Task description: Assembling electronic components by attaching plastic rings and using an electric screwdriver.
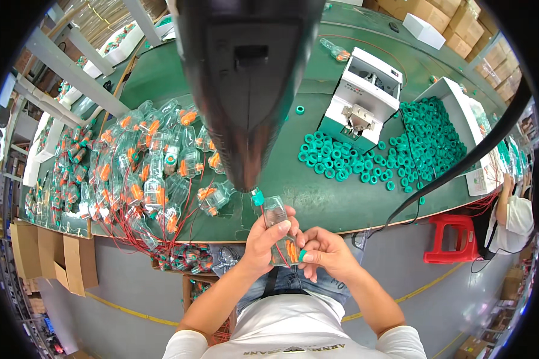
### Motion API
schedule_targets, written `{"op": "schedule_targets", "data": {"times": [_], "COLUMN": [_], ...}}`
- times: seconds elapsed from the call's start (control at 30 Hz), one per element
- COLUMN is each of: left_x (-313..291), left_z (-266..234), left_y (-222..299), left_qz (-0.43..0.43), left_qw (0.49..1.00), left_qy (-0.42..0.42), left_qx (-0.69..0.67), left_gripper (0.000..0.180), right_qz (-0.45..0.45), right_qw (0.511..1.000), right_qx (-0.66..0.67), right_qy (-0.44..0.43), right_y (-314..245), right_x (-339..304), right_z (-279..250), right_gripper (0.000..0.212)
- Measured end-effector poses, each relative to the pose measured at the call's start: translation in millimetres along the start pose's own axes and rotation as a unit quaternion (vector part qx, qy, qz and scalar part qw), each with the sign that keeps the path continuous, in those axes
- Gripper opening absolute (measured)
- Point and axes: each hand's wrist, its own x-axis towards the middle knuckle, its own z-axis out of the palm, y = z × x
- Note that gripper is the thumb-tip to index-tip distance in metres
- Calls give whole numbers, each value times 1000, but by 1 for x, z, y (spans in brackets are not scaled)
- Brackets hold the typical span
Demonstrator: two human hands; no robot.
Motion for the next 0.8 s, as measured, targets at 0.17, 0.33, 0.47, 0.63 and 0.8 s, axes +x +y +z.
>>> {"op": "schedule_targets", "data": {"times": [0.17, 0.33, 0.47, 0.63, 0.8], "left_x": [-4, -24, -58, -97, -107], "left_z": [1, 0, -11, -12, 2], "left_y": [1, 4, 0, -7, -21], "left_qz": [-35, -21, -32, -59, 14], "left_qw": [999, 999, 997, 994, 986], "left_qy": [-18, 0, 45, 66, 77], "left_qx": [-11, 26, 46, 62, 149], "left_gripper": [30, 28, 27, 28, 23], "right_qz": [79, 92, 82, -154, -196], "right_qw": [993, 985, 990, 982, 969], "right_qx": [52, 99, -54, -111, -148], "right_qy": [-77, -102, -106, -4, 20], "right_y": [12, 30, 35, 57, 51], "right_x": [-1, -1, -7, 6, -3], "right_z": [-9, -2, 10, 46, 89], "right_gripper": [26, 20, 23, 60, 79]}}
